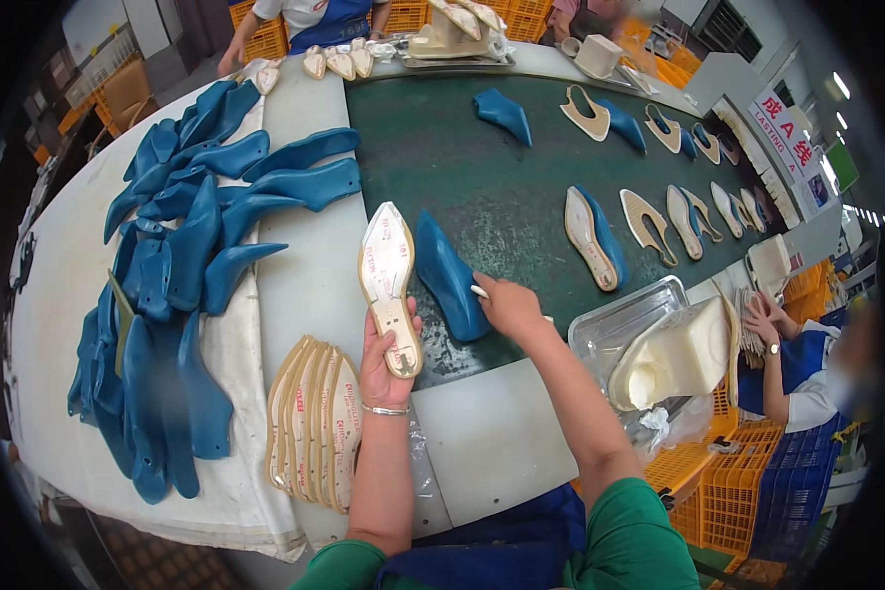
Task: The person is applying glue to shoe soles and components using a brush in a manufacturing setting.
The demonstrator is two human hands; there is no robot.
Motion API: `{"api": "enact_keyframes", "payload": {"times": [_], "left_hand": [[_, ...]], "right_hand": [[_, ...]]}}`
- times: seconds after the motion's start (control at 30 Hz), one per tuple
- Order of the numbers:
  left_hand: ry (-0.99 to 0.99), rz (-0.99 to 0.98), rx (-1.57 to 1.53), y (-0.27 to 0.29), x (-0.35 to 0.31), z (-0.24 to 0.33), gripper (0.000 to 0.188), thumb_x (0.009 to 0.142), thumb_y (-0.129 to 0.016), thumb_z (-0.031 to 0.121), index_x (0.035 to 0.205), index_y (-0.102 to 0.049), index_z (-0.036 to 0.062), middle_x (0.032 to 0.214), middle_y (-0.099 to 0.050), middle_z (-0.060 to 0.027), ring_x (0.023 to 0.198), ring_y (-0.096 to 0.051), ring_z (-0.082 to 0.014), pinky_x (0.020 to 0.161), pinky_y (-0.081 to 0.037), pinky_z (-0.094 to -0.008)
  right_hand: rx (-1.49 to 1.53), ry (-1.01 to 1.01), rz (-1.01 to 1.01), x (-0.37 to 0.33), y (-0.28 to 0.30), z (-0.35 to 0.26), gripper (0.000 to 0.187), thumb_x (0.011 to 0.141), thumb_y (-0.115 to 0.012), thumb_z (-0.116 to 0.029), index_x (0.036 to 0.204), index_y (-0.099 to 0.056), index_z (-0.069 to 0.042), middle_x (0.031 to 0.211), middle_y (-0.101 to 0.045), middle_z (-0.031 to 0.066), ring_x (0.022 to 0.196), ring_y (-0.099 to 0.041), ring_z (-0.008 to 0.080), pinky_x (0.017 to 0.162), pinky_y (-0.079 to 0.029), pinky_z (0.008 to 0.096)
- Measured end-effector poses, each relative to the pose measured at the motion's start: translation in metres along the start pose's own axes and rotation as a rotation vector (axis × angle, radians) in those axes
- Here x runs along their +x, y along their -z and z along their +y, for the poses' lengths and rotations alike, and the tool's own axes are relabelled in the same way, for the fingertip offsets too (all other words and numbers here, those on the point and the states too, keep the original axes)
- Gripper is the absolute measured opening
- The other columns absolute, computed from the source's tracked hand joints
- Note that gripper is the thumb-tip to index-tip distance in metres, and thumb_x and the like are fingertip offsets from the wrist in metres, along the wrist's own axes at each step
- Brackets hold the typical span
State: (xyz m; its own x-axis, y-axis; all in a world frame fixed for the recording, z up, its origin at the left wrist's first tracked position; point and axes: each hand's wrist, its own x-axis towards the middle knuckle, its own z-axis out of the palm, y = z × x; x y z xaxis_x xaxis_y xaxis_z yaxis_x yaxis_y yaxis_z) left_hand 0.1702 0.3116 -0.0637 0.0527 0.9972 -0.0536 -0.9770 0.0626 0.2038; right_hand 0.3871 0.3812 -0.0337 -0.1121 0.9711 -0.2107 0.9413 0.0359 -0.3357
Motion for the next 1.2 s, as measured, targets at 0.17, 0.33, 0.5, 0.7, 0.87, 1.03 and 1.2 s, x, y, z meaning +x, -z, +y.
{"api": "enact_keyframes", "payload": {"times": [0.17,0.33,0.5,0.7,0.87,1.03,1.2], "left_hand": [[-0.034,0.041,0.04,-0.004,-0.001,-0.001,0.059,0.09,-0.05,-0.005,0.146,-0.036,0.0069,0.142,-0.047,-0.019,0.13,-0.049,-0.0299,0.108,-0.045,-0.0432],[0.03,0.007,0.099,0.006,0.001,-0.008,0.06,0.093,-0.049,-0.003,0.149,-0.032,0.0085,0.144,-0.045,-0.0195,0.132,-0.047,-0.0307,0.111,-0.041,-0.0459],[0.065,0.032,0.243,0.003,0.0,-0.013,0.063,0.097,-0.046,0.001,0.154,-0.022,0.0085,0.149,-0.039,-0.0194,0.135,-0.044,-0.0318,0.114,-0.037,-0.0441],[-0.142,0.122,0.788,0.0,-0.002,-0.022,0.077,0.1,-0.051,0.019,0.158,-0.001,0.0101,0.163,-0.005,-0.0166,0.151,-0.005,-0.0292,0.121,-0.011,-0.0428],[-0.112,0.112,0.828,-0.003,-0.001,-0.018,0.074,0.099,-0.051,0.018,0.157,-0.007,0.0093,0.164,-0.008,-0.014,0.151,-0.008,-0.0272,0.12,-0.015,-0.0411],[-0.099,0.112,0.86,-0.003,-0.002,-0.019,0.072,0.098,-0.052,0.02,0.157,-0.011,0.0085,0.164,-0.009,-0.0117,0.151,-0.011,-0.0265,0.118,-0.02,-0.0404],[-0.108,0.128,0.864,-0.007,-0.001,-0.02,0.071,0.099,-0.052,0.023,0.157,-0.013,0.008,0.164,-0.012,-0.0101,0.15,-0.014,-0.0262,0.117,-0.023,-0.0405]], "right_hand": [[0.082,0.119,0.304,-0.029,0.007,-0.035,0.027,0.093,-0.059,-0.023,0.115,-0.068,-0.011,0.097,-0.07,0.0111,0.083,-0.068,0.028,0.071,-0.053,0.0398],[1.029,0.08,-0.089,-0.046,-0.006,-0.08,0.025,0.087,-0.072,-0.016,0.105,-0.067,0.001,0.085,-0.066,0.0018,0.074,-0.058,0.0067,0.065,-0.048,0.024],[0.989,0.108,0.03,-0.042,-0.015,-0.079,0.014,0.085,-0.07,-0.009,0.093,-0.065,0.001,0.082,-0.065,0.0033,0.073,-0.059,0.0094,0.066,-0.049,0.0269],[0.162,0.052,0.335,0.002,-0.025,-0.043,0.013,0.075,-0.069,-0.009,0.079,-0.06,0.0,0.076,-0.066,0.0168,0.072,-0.067,0.033,0.066,-0.051,0.0429],[0.017,0.086,0.315,0.01,-0.038,-0.042,0.029,0.075,-0.073,-0.019,0.096,-0.059,-0.004,0.1,-0.066,0.018,0.081,-0.065,0.0389,0.07,-0.052,0.0486],[-0.036,-0.088,0.286,0.002,-0.016,-0.038,0.084,0.073,-0.079,-0.039,0.14,-0.041,-0.007,0.124,-0.055,0.0216,0.098,-0.066,0.0386,0.078,-0.056,0.0441],[0.021,-0.159,0.053,0.008,-0.016,-0.024,0.092,0.074,-0.074,-0.048,0.15,-0.037,-0.01,0.126,-0.058,0.023,0.107,-0.064,0.0375,0.089,-0.053,0.0458]]}}
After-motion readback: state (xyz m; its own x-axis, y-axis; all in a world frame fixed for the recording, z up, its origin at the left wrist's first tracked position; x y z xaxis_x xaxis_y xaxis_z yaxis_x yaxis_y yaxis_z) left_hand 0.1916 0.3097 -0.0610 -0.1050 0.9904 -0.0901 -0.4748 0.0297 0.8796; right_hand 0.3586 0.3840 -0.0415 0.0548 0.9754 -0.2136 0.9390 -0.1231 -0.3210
